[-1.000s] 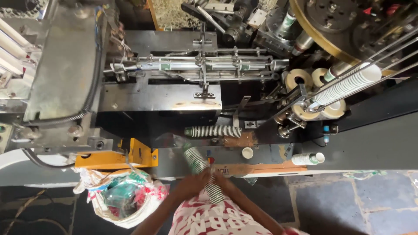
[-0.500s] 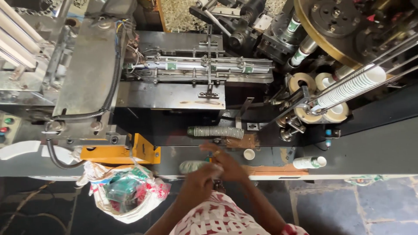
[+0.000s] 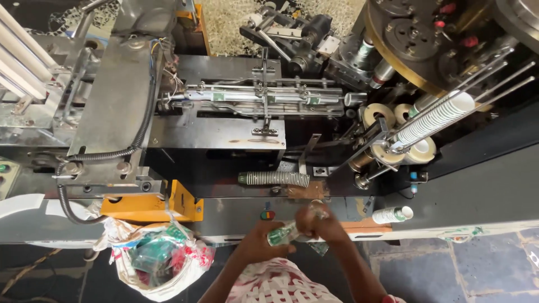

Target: Operating a manufacturing machine to produce paper cups, including loading paper blanks and adjusting components.

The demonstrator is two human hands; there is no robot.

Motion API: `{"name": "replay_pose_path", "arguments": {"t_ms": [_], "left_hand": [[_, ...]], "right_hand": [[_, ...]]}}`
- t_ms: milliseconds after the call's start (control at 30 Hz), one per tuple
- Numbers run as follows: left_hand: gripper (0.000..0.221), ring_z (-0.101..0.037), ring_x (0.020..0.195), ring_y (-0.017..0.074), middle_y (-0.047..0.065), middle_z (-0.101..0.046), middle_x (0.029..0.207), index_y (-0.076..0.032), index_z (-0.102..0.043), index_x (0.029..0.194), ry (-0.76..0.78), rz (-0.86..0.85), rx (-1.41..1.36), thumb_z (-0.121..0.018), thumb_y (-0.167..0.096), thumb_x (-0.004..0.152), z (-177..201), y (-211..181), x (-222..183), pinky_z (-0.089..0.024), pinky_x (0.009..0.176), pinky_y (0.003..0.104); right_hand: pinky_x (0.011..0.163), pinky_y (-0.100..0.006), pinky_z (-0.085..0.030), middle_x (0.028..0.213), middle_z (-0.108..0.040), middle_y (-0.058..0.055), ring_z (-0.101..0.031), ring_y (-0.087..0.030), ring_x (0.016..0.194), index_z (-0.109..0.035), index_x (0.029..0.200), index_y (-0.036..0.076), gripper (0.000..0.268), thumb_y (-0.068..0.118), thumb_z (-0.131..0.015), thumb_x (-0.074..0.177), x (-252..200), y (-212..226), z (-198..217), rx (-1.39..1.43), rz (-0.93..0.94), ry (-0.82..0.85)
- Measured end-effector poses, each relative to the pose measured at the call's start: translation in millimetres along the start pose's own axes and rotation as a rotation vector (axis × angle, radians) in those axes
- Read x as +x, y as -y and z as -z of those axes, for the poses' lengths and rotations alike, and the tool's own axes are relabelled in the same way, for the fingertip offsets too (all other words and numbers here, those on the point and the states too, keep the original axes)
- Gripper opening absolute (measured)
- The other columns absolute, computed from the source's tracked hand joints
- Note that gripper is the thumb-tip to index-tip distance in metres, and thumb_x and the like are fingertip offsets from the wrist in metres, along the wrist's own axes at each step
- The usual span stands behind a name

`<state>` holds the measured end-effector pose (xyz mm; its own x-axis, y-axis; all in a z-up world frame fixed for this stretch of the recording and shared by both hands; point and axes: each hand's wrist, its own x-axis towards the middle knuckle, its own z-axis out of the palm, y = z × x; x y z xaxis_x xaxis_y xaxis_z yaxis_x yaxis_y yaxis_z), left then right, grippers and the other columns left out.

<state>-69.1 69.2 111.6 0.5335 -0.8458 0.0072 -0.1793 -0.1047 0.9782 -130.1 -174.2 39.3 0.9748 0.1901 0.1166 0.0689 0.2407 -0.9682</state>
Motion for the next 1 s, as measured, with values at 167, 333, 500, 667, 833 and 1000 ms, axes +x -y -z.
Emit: {"name": "replay_pose_path", "arguments": {"t_ms": [167, 333, 500, 667, 833, 1000], "left_hand": [[0.035, -0.076, 0.09, 0.0273, 0.013, -0.076, 0.103, -0.003, -0.074, 0.106, -0.253, -0.078, 0.137, -0.08, -0.019, 0.076, 6, 32, 0, -0.061, 0.082, 0.041], [0.026, -0.071, 0.081, 0.0302, 0.016, -0.071, 0.09, -0.002, -0.069, 0.092, -0.316, 0.019, 0.369, -0.08, -0.017, 0.074, 1, 33, 14, -0.057, 0.073, 0.042], [0.024, -0.064, 0.072, 0.0335, 0.02, -0.068, 0.08, -0.001, -0.065, 0.085, -0.317, -0.03, 0.485, -0.073, -0.022, 0.096, 6, 49, 18, -0.05, 0.065, 0.044], [0.018, -0.07, 0.068, 0.0219, 0.014, -0.072, 0.088, -0.003, -0.069, 0.102, -0.537, -0.122, 0.28, -0.059, -0.017, 0.101, -15, 121, 26, -0.059, 0.062, 0.034], [0.018, -0.07, 0.086, 0.0262, 0.015, -0.071, 0.1, -0.002, -0.07, 0.1, -0.335, -0.254, 0.181, -0.073, -0.015, 0.089, -16, 38, 20, -0.058, 0.073, 0.038], [0.029, -0.063, 0.121, 0.0345, 0.015, -0.056, 0.135, -0.009, -0.069, 0.111, -0.319, -0.765, 0.332, -0.076, -0.004, 0.083, -22, 36, 12, -0.058, 0.1, 0.04]], "right_hand": [[0.039, -0.023, -0.045, 0.069, -0.062, -0.002, -0.053, -0.007, 0.049, -0.062, 0.082, 0.007, 0.035, 0.026, -0.046, 0.107, -8, 1, 8, -0.541, -0.066, -0.231], [0.046, -0.028, -0.045, 0.066, -0.061, -0.009, -0.057, -0.015, 0.052, -0.055, 0.109, 0.0, 0.025, 0.025, -0.054, 0.105, 6, 48, -31, -0.517, -0.232, -0.146], [0.065, -0.034, -0.053, 0.091, -0.07, -0.015, -0.069, -0.025, 0.073, -0.043, 0.143, -0.001, 0.045, 0.023, -0.053, 0.106, 13, 42, -25, -1.154, -0.067, 0.041], [0.074, -0.04, -0.058, 0.099, -0.071, -0.011, -0.071, -0.026, 0.087, -0.066, 0.119, 0.011, 0.017, 0.016, -0.062, 0.103, 5, 50, -32, -1.095, 0.007, 0.172], [0.081, -0.042, -0.055, 0.099, -0.071, -0.003, -0.067, -0.025, 0.094, -0.068, 0.109, 0.014, 0.021, 0.007, -0.065, 0.09, 21, 49, -9, -1.38, 0.485, 0.09], [0.084, -0.038, -0.053, 0.095, -0.067, -0.005, -0.066, -0.024, 0.101, -0.062, 0.099, 0.009, 0.013, 0.008, -0.071, 0.09, 18, -4, -7, -0.893, 0.371, 0.029]]}}
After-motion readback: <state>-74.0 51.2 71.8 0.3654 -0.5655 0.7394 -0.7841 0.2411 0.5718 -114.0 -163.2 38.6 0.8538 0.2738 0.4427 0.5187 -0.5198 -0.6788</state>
